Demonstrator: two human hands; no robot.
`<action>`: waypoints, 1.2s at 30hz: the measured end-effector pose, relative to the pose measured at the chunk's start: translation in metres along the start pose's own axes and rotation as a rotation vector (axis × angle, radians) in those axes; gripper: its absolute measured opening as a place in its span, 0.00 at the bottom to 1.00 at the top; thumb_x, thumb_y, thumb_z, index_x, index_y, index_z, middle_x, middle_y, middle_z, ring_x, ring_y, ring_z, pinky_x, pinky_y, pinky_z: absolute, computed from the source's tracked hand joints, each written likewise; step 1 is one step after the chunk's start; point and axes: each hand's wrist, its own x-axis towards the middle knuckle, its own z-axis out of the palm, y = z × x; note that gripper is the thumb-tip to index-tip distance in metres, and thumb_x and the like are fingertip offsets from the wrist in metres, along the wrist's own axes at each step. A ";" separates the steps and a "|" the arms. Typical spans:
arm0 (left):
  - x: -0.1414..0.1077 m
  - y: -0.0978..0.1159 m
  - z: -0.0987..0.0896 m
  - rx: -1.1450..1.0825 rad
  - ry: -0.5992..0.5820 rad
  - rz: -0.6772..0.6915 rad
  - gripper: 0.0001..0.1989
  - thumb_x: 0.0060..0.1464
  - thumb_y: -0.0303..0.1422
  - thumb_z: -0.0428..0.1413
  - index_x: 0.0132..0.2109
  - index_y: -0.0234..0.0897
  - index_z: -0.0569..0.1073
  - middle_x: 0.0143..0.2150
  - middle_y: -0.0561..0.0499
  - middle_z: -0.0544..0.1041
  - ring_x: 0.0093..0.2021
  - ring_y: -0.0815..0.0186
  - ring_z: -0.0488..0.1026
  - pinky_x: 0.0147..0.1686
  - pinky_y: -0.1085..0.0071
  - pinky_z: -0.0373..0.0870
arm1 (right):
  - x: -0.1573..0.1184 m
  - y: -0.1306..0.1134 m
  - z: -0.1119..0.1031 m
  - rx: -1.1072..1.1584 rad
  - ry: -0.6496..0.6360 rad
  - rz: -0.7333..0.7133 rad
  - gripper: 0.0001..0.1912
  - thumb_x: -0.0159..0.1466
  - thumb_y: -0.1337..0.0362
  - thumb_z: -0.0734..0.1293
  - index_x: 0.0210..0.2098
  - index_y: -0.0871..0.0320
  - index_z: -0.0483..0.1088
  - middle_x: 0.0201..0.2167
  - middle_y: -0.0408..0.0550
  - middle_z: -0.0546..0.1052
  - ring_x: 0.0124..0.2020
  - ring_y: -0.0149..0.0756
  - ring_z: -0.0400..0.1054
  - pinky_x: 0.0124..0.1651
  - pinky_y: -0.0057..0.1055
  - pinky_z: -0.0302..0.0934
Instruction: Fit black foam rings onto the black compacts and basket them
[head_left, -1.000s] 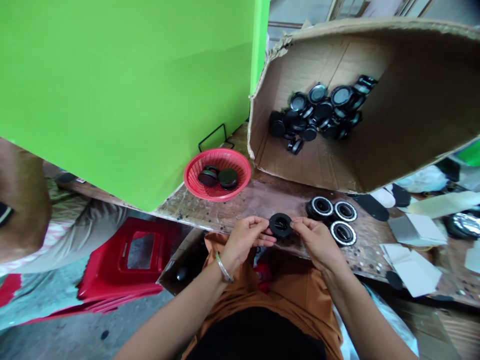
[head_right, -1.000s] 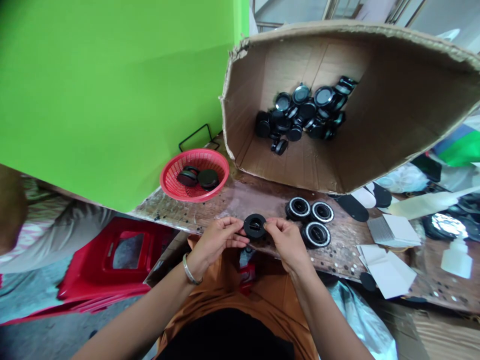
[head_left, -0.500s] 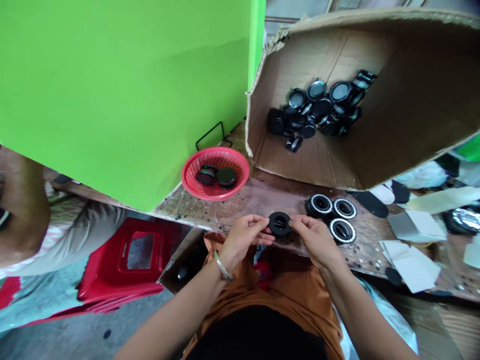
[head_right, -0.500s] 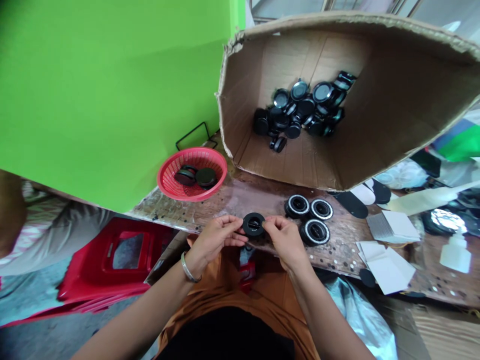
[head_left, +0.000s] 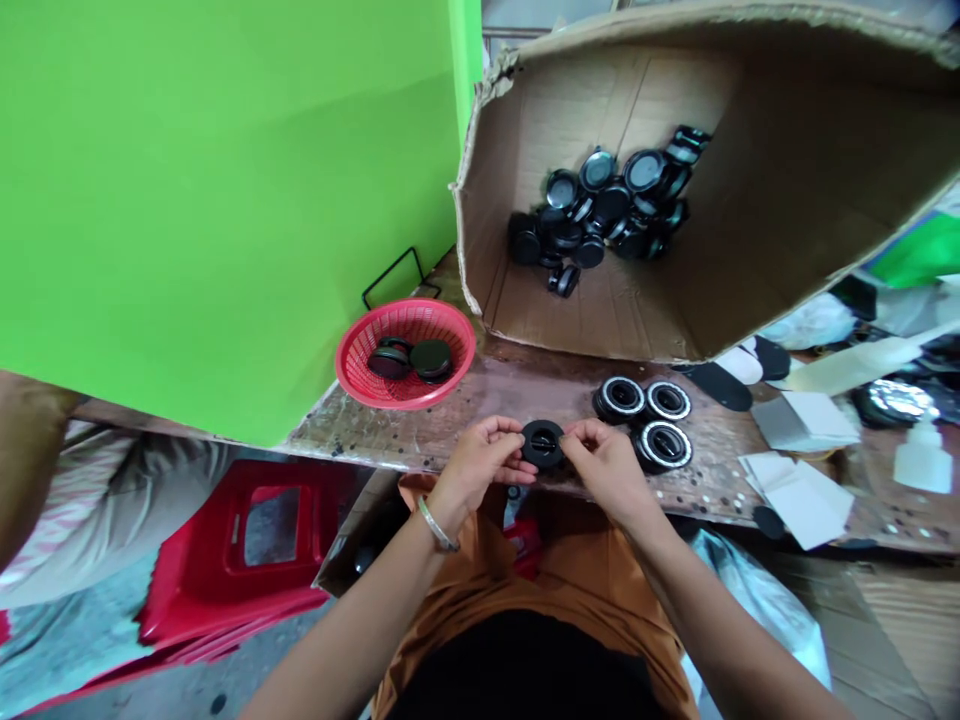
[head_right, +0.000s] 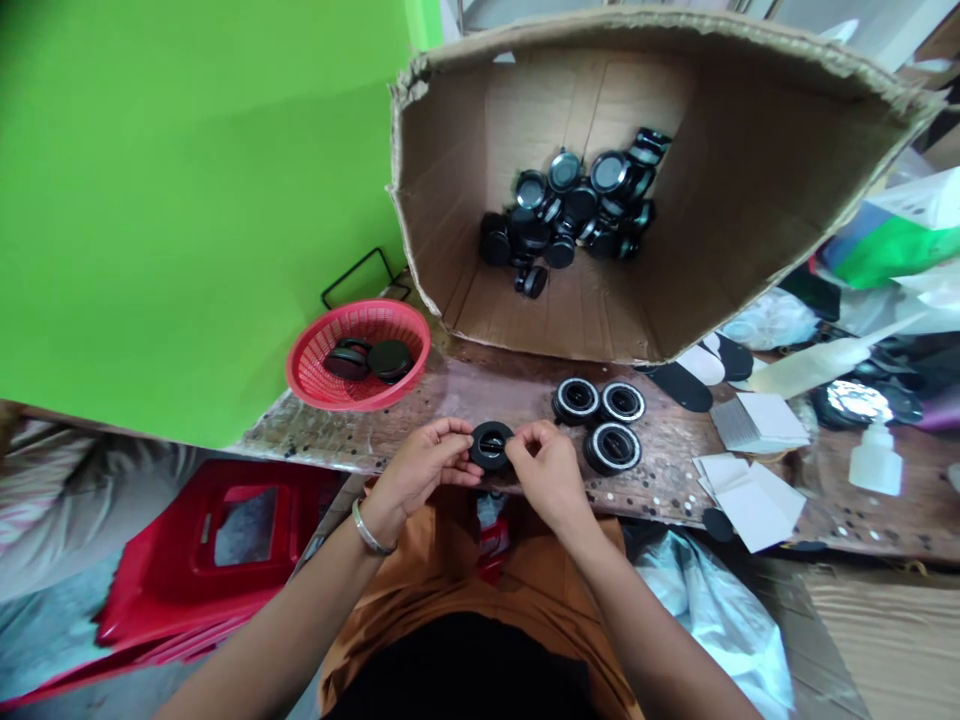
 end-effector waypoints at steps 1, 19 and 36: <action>0.000 0.000 0.000 0.002 0.000 -0.002 0.06 0.54 0.23 0.54 0.41 0.33 0.68 0.23 0.54 0.73 0.21 0.68 0.76 0.23 0.72 0.77 | 0.000 0.000 0.000 -0.046 0.005 -0.037 0.07 0.56 0.62 0.64 0.24 0.58 0.69 0.25 0.45 0.71 0.29 0.35 0.63 0.35 0.32 0.56; -0.001 -0.008 -0.001 -0.027 -0.027 0.051 0.08 0.53 0.28 0.58 0.42 0.31 0.72 0.30 0.49 0.77 0.24 0.68 0.77 0.28 0.70 0.78 | -0.018 -0.026 0.007 -0.328 0.167 -0.593 0.07 0.61 0.71 0.63 0.27 0.58 0.66 0.39 0.52 0.69 0.45 0.42 0.64 0.50 0.41 0.61; 0.012 0.007 -0.008 0.021 -0.084 -0.073 0.13 0.54 0.37 0.60 0.30 0.32 0.68 0.22 0.56 0.69 0.20 0.70 0.75 0.25 0.72 0.77 | -0.026 -0.003 -0.001 -0.533 0.101 -1.037 0.09 0.62 0.75 0.65 0.39 0.58 0.69 0.47 0.55 0.67 0.52 0.46 0.61 0.51 0.46 0.65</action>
